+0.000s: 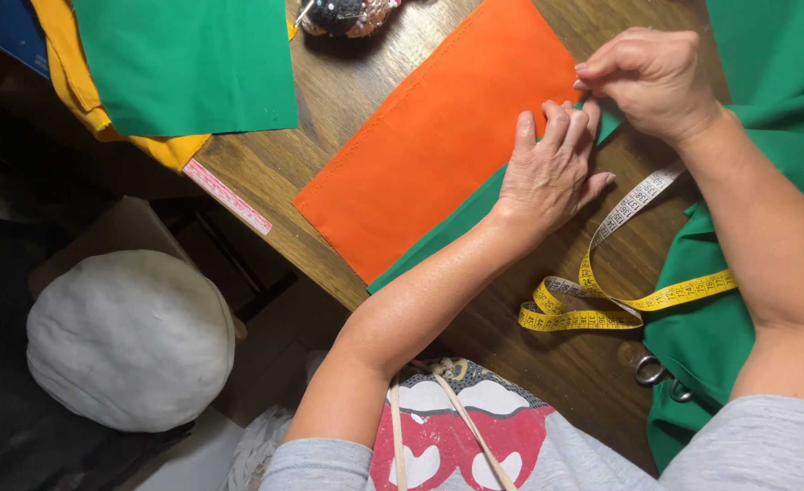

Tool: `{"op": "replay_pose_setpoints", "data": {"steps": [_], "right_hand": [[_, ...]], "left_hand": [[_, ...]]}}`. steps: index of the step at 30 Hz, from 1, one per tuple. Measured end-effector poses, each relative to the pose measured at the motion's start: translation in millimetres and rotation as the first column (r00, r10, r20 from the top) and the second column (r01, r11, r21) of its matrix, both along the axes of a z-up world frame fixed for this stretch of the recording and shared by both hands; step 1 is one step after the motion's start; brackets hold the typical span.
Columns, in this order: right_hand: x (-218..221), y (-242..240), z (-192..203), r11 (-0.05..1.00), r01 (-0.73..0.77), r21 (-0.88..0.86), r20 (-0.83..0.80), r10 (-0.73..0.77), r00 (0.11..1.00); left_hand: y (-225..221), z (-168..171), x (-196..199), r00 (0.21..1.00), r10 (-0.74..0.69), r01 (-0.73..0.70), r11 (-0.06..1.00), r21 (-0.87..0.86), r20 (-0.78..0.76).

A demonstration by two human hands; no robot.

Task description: Aligning and pinning two pieces of fabric together after measuring with a tape measure

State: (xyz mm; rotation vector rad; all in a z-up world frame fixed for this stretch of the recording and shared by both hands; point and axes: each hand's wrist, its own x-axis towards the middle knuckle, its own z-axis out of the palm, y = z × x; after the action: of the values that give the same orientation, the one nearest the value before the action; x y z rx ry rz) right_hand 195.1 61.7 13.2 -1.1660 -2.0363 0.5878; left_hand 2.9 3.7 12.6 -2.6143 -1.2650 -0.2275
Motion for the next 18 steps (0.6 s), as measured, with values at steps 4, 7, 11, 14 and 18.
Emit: {"op": "replay_pose_setpoints", "data": {"steps": [4, 7, 11, 14, 18], "right_hand": [[-1, 5, 4, 0.997, -0.020, -0.078, -0.029, 0.017, 0.999], [-8, 6, 12, 0.979, -0.013, -0.202, -0.097, -0.007, 0.995], [-13, 10, 22, 0.974, -0.047, -0.222, -0.095, 0.026, 0.995], [-14, 8, 23, 0.975, -0.049, -0.216, -0.100, 0.027, 0.995], [-12, 10, 20, 0.964, -0.037, -0.262, -0.113, 0.007, 0.994]], "left_hand": [[1, 1, 2, 1.000, 0.016, -0.016, 1.000, 0.009, -0.026], [0, 0, 3, 0.999, 0.027, -0.026, 0.999, 0.021, -0.041], [0, -5, 7, 0.998, 0.020, -0.019, 1.000, 0.024, -0.066], [-2, -1, 7, 0.997, 0.034, -0.031, 0.999, 0.039, -0.071], [-3, -8, 13, 0.996, 0.044, -0.042, 0.999, 0.022, -0.073]]}}
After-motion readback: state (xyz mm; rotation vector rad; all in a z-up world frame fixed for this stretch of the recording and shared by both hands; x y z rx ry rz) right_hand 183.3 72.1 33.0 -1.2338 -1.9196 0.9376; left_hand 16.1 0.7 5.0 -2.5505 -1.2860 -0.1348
